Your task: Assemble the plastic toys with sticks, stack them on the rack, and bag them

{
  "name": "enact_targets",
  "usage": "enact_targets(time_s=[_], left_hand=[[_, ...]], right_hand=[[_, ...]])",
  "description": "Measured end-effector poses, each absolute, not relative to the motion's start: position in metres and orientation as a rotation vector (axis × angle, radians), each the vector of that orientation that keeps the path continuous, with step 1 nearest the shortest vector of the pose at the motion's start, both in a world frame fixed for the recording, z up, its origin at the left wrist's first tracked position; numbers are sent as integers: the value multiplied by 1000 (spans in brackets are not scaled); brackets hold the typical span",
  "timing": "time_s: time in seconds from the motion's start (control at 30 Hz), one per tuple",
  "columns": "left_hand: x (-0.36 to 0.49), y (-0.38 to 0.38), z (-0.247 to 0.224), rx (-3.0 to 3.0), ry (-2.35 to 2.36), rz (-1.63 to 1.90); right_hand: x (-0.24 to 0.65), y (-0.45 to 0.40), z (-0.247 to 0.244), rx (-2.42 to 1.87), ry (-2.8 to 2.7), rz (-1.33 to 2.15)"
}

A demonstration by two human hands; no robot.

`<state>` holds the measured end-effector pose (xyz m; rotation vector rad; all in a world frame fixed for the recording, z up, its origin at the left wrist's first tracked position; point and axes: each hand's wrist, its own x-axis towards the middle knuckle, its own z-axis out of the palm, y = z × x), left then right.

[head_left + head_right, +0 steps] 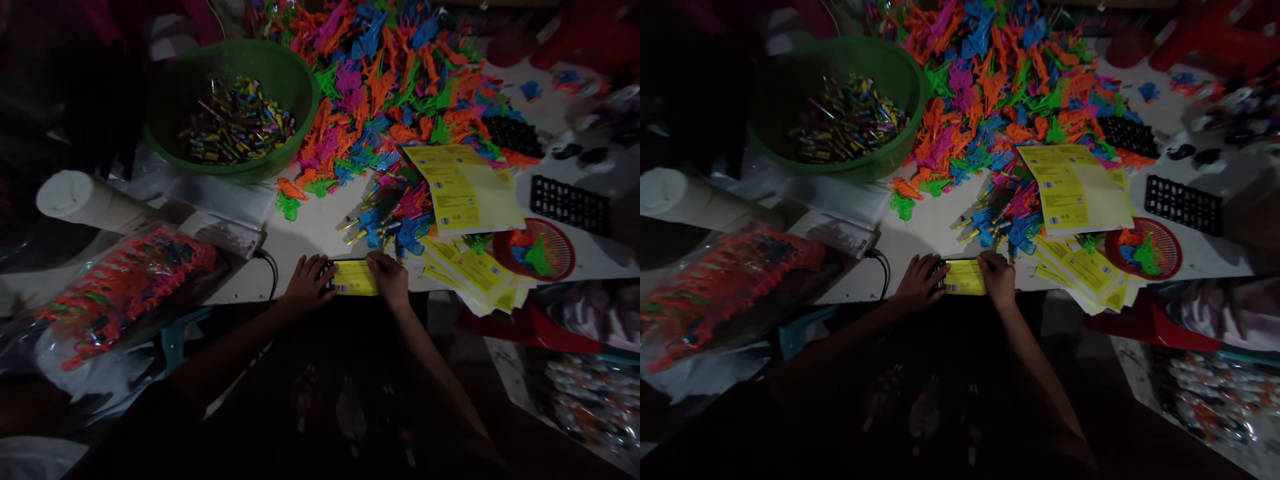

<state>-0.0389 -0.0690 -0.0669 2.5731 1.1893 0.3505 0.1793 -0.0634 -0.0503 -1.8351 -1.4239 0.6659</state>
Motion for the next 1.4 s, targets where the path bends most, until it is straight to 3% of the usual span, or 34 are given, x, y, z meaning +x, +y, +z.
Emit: enact_targets(time_s=[0.17,0.33,0.9,1.03,1.2,1.4], left_hand=[[-39,-69,-68,2602,1201,368],[-38,-69,-67,2612,1222,345],[-37,-69,-65,2591,1245,321],[-37,-69,-65,2605,1231,324],[-35,-69,-64,2627,1254,318],[-44,-64,-78,2624,1187,420]], right_hand=[[178,-64,-46,-1872,-1708,436],[178,-67,-54,-1974,-1659,335],[183,-59,-59,-2094,-1668,266],[182,-81,-63,-1873,-1943,68],[171,-123,-72,-1339,-2575,199],[155,-122,-75,-1109,-2640,224]])
